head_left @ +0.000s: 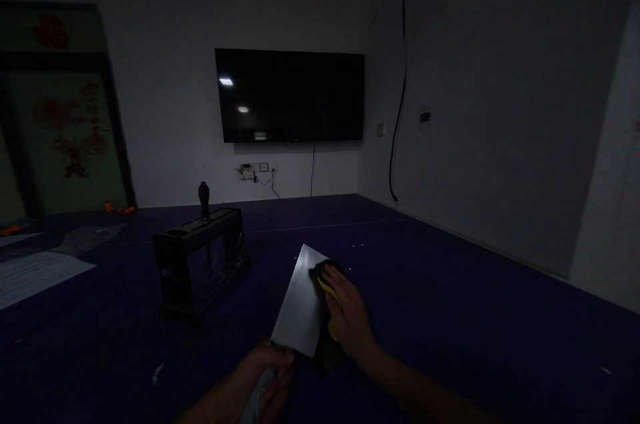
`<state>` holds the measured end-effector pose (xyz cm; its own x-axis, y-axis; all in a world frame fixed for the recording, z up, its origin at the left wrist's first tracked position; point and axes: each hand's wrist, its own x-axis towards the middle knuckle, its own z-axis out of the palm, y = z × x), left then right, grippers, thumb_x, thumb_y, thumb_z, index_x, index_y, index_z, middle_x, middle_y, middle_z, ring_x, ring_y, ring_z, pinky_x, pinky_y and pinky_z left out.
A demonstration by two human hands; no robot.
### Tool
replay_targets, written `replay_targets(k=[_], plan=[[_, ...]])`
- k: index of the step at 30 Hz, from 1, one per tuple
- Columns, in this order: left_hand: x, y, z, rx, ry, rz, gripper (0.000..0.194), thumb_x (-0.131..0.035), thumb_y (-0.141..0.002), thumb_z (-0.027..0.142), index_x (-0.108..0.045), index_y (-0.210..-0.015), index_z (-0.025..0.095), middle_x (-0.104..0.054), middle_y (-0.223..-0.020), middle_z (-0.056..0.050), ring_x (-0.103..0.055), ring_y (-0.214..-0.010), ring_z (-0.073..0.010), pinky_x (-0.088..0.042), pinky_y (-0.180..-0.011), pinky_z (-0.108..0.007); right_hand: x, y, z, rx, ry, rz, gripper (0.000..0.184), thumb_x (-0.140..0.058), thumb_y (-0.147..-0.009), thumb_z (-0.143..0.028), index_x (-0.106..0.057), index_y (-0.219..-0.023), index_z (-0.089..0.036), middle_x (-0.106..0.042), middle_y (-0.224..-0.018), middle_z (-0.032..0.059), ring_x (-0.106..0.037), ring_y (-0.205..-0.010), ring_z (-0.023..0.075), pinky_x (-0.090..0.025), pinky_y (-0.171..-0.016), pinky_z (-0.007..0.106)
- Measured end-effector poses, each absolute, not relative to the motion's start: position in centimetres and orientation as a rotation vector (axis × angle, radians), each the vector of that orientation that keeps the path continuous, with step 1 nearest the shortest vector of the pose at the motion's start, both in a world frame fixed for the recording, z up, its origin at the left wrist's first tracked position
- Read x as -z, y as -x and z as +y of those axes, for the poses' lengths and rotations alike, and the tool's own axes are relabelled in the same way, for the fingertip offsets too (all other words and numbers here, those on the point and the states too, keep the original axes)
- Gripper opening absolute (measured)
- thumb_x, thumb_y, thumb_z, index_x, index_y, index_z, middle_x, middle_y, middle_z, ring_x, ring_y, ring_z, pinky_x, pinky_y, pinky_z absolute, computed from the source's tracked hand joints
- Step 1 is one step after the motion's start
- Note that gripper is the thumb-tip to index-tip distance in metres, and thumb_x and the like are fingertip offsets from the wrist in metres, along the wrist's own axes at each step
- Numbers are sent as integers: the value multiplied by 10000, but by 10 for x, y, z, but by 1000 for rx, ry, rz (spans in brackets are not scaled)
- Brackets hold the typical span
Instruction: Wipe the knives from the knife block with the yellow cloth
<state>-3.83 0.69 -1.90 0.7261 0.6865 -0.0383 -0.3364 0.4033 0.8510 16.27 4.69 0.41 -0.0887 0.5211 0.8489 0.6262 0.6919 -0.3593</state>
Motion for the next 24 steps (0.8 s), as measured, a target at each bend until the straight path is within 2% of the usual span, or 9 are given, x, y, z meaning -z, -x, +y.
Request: replay_targets(k=[4,8,11,15,18,21,24], plan=[[17,39,6,-695,-915,403,285,-463,-756,301,-469,-513,153,-363,-304,44,-372,-206,-108,-184,-203,-161,-5,-164,43,130,844,-1812,370,-404,-843,-173,-534,-1178,-257,-575,-1195,56,-507,-1122,218,-347,-979,498],[14,38,6,-685,-907,388,297,-482,-750,311,-469,-500,152,-362,-299,42,-390,-211,-113,-200,-202,-160,-2,-163,44,131,841,-1840,385,-401,-836,-157,-521,-1188,-259,-576,-1193,53,-510,-1117,215,-340,-979,510],[13,37,5,-674,-939,385,274,-493,-748,313,-480,-523,158,-363,-301,47,-378,-210,-114,-209,-205,-167,0,-161,46,143,886,-1827,393,-384,-856,-181,-488,-1227,-259,-528,-1252,55,-462,-1168,219,-342,-984,496],[14,38,11,-595,-1031,423,258,-535,-711,306,-491,-503,158,-378,-285,33,-337,-208,-101,-204,-240,-172,1,-159,50,149,992,-1749,423,-366,-893,-281,-386,-1314,-242,-389,-1371,62,-336,-1262,238,-307,-1013,490],[16,40,18,-545,-1104,444,254,-576,-691,279,-503,-482,154,-406,-311,25,-373,-261,-97,-270,-306,-187,1,-158,51,132,1046,-1687,472,-345,-907,-327,-283,-1367,-238,-280,-1430,61,-244,-1305,244,-254,-1038,505],[17,45,21,-538,-1110,451,237,-593,-708,281,-531,-527,141,-450,-372,11,-469,-364,-125,-342,-370,-210,1,-158,51,108,1066,-1676,478,-332,-914,-340,-264,-1374,-231,-248,-1443,61,-211,-1317,240,-238,-1046,507],[19,51,21,-535,-1106,451,220,-561,-779,316,-585,-710,109,-575,-597,-19,-557,-549,-131,-447,-499,-242,1,-158,51,96,1077,-1692,464,-321,-918,-340,-290,-1365,-219,-277,-1431,67,-224,-1313,238,-241,-1043,510]])
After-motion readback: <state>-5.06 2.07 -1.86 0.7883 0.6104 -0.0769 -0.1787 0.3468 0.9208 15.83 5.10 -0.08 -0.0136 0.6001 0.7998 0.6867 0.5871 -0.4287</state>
